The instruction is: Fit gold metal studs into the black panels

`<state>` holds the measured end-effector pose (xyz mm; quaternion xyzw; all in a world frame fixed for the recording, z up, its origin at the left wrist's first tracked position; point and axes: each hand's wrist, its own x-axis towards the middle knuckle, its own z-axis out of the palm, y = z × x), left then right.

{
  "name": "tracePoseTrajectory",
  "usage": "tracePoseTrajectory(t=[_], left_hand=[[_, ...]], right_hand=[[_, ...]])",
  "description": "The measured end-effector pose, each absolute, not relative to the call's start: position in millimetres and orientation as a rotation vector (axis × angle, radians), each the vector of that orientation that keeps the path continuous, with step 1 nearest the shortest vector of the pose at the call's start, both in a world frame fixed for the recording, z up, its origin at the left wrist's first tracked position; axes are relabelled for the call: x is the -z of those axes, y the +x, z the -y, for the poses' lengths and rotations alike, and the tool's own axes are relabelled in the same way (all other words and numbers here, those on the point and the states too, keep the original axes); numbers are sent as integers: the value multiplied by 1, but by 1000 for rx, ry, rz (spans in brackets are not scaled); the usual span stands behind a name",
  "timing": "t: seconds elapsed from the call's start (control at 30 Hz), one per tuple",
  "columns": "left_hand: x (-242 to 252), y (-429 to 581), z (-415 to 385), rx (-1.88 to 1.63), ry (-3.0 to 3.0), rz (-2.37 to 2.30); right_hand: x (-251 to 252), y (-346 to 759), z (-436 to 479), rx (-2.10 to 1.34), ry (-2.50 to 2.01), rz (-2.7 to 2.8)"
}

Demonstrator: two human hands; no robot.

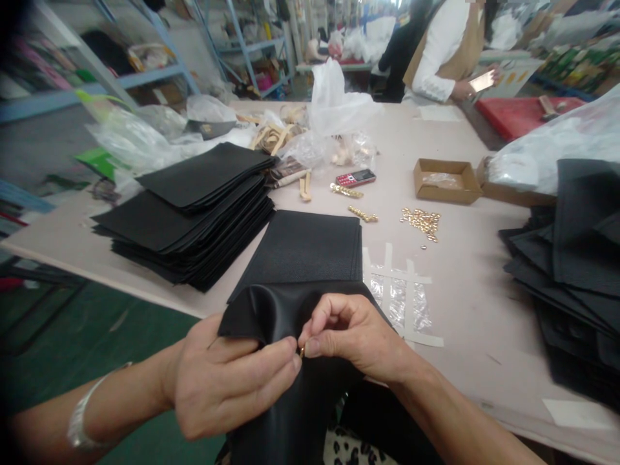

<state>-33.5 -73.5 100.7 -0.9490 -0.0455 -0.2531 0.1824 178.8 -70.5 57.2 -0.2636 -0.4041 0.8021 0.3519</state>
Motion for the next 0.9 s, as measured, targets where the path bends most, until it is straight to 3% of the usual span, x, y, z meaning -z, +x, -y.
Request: tracePoseTrajectory(t=[0.9], left_hand=[[-103,-31,71,701,-2691,98]], right_hand=[[-54,184,62,-2209,-610,992]])
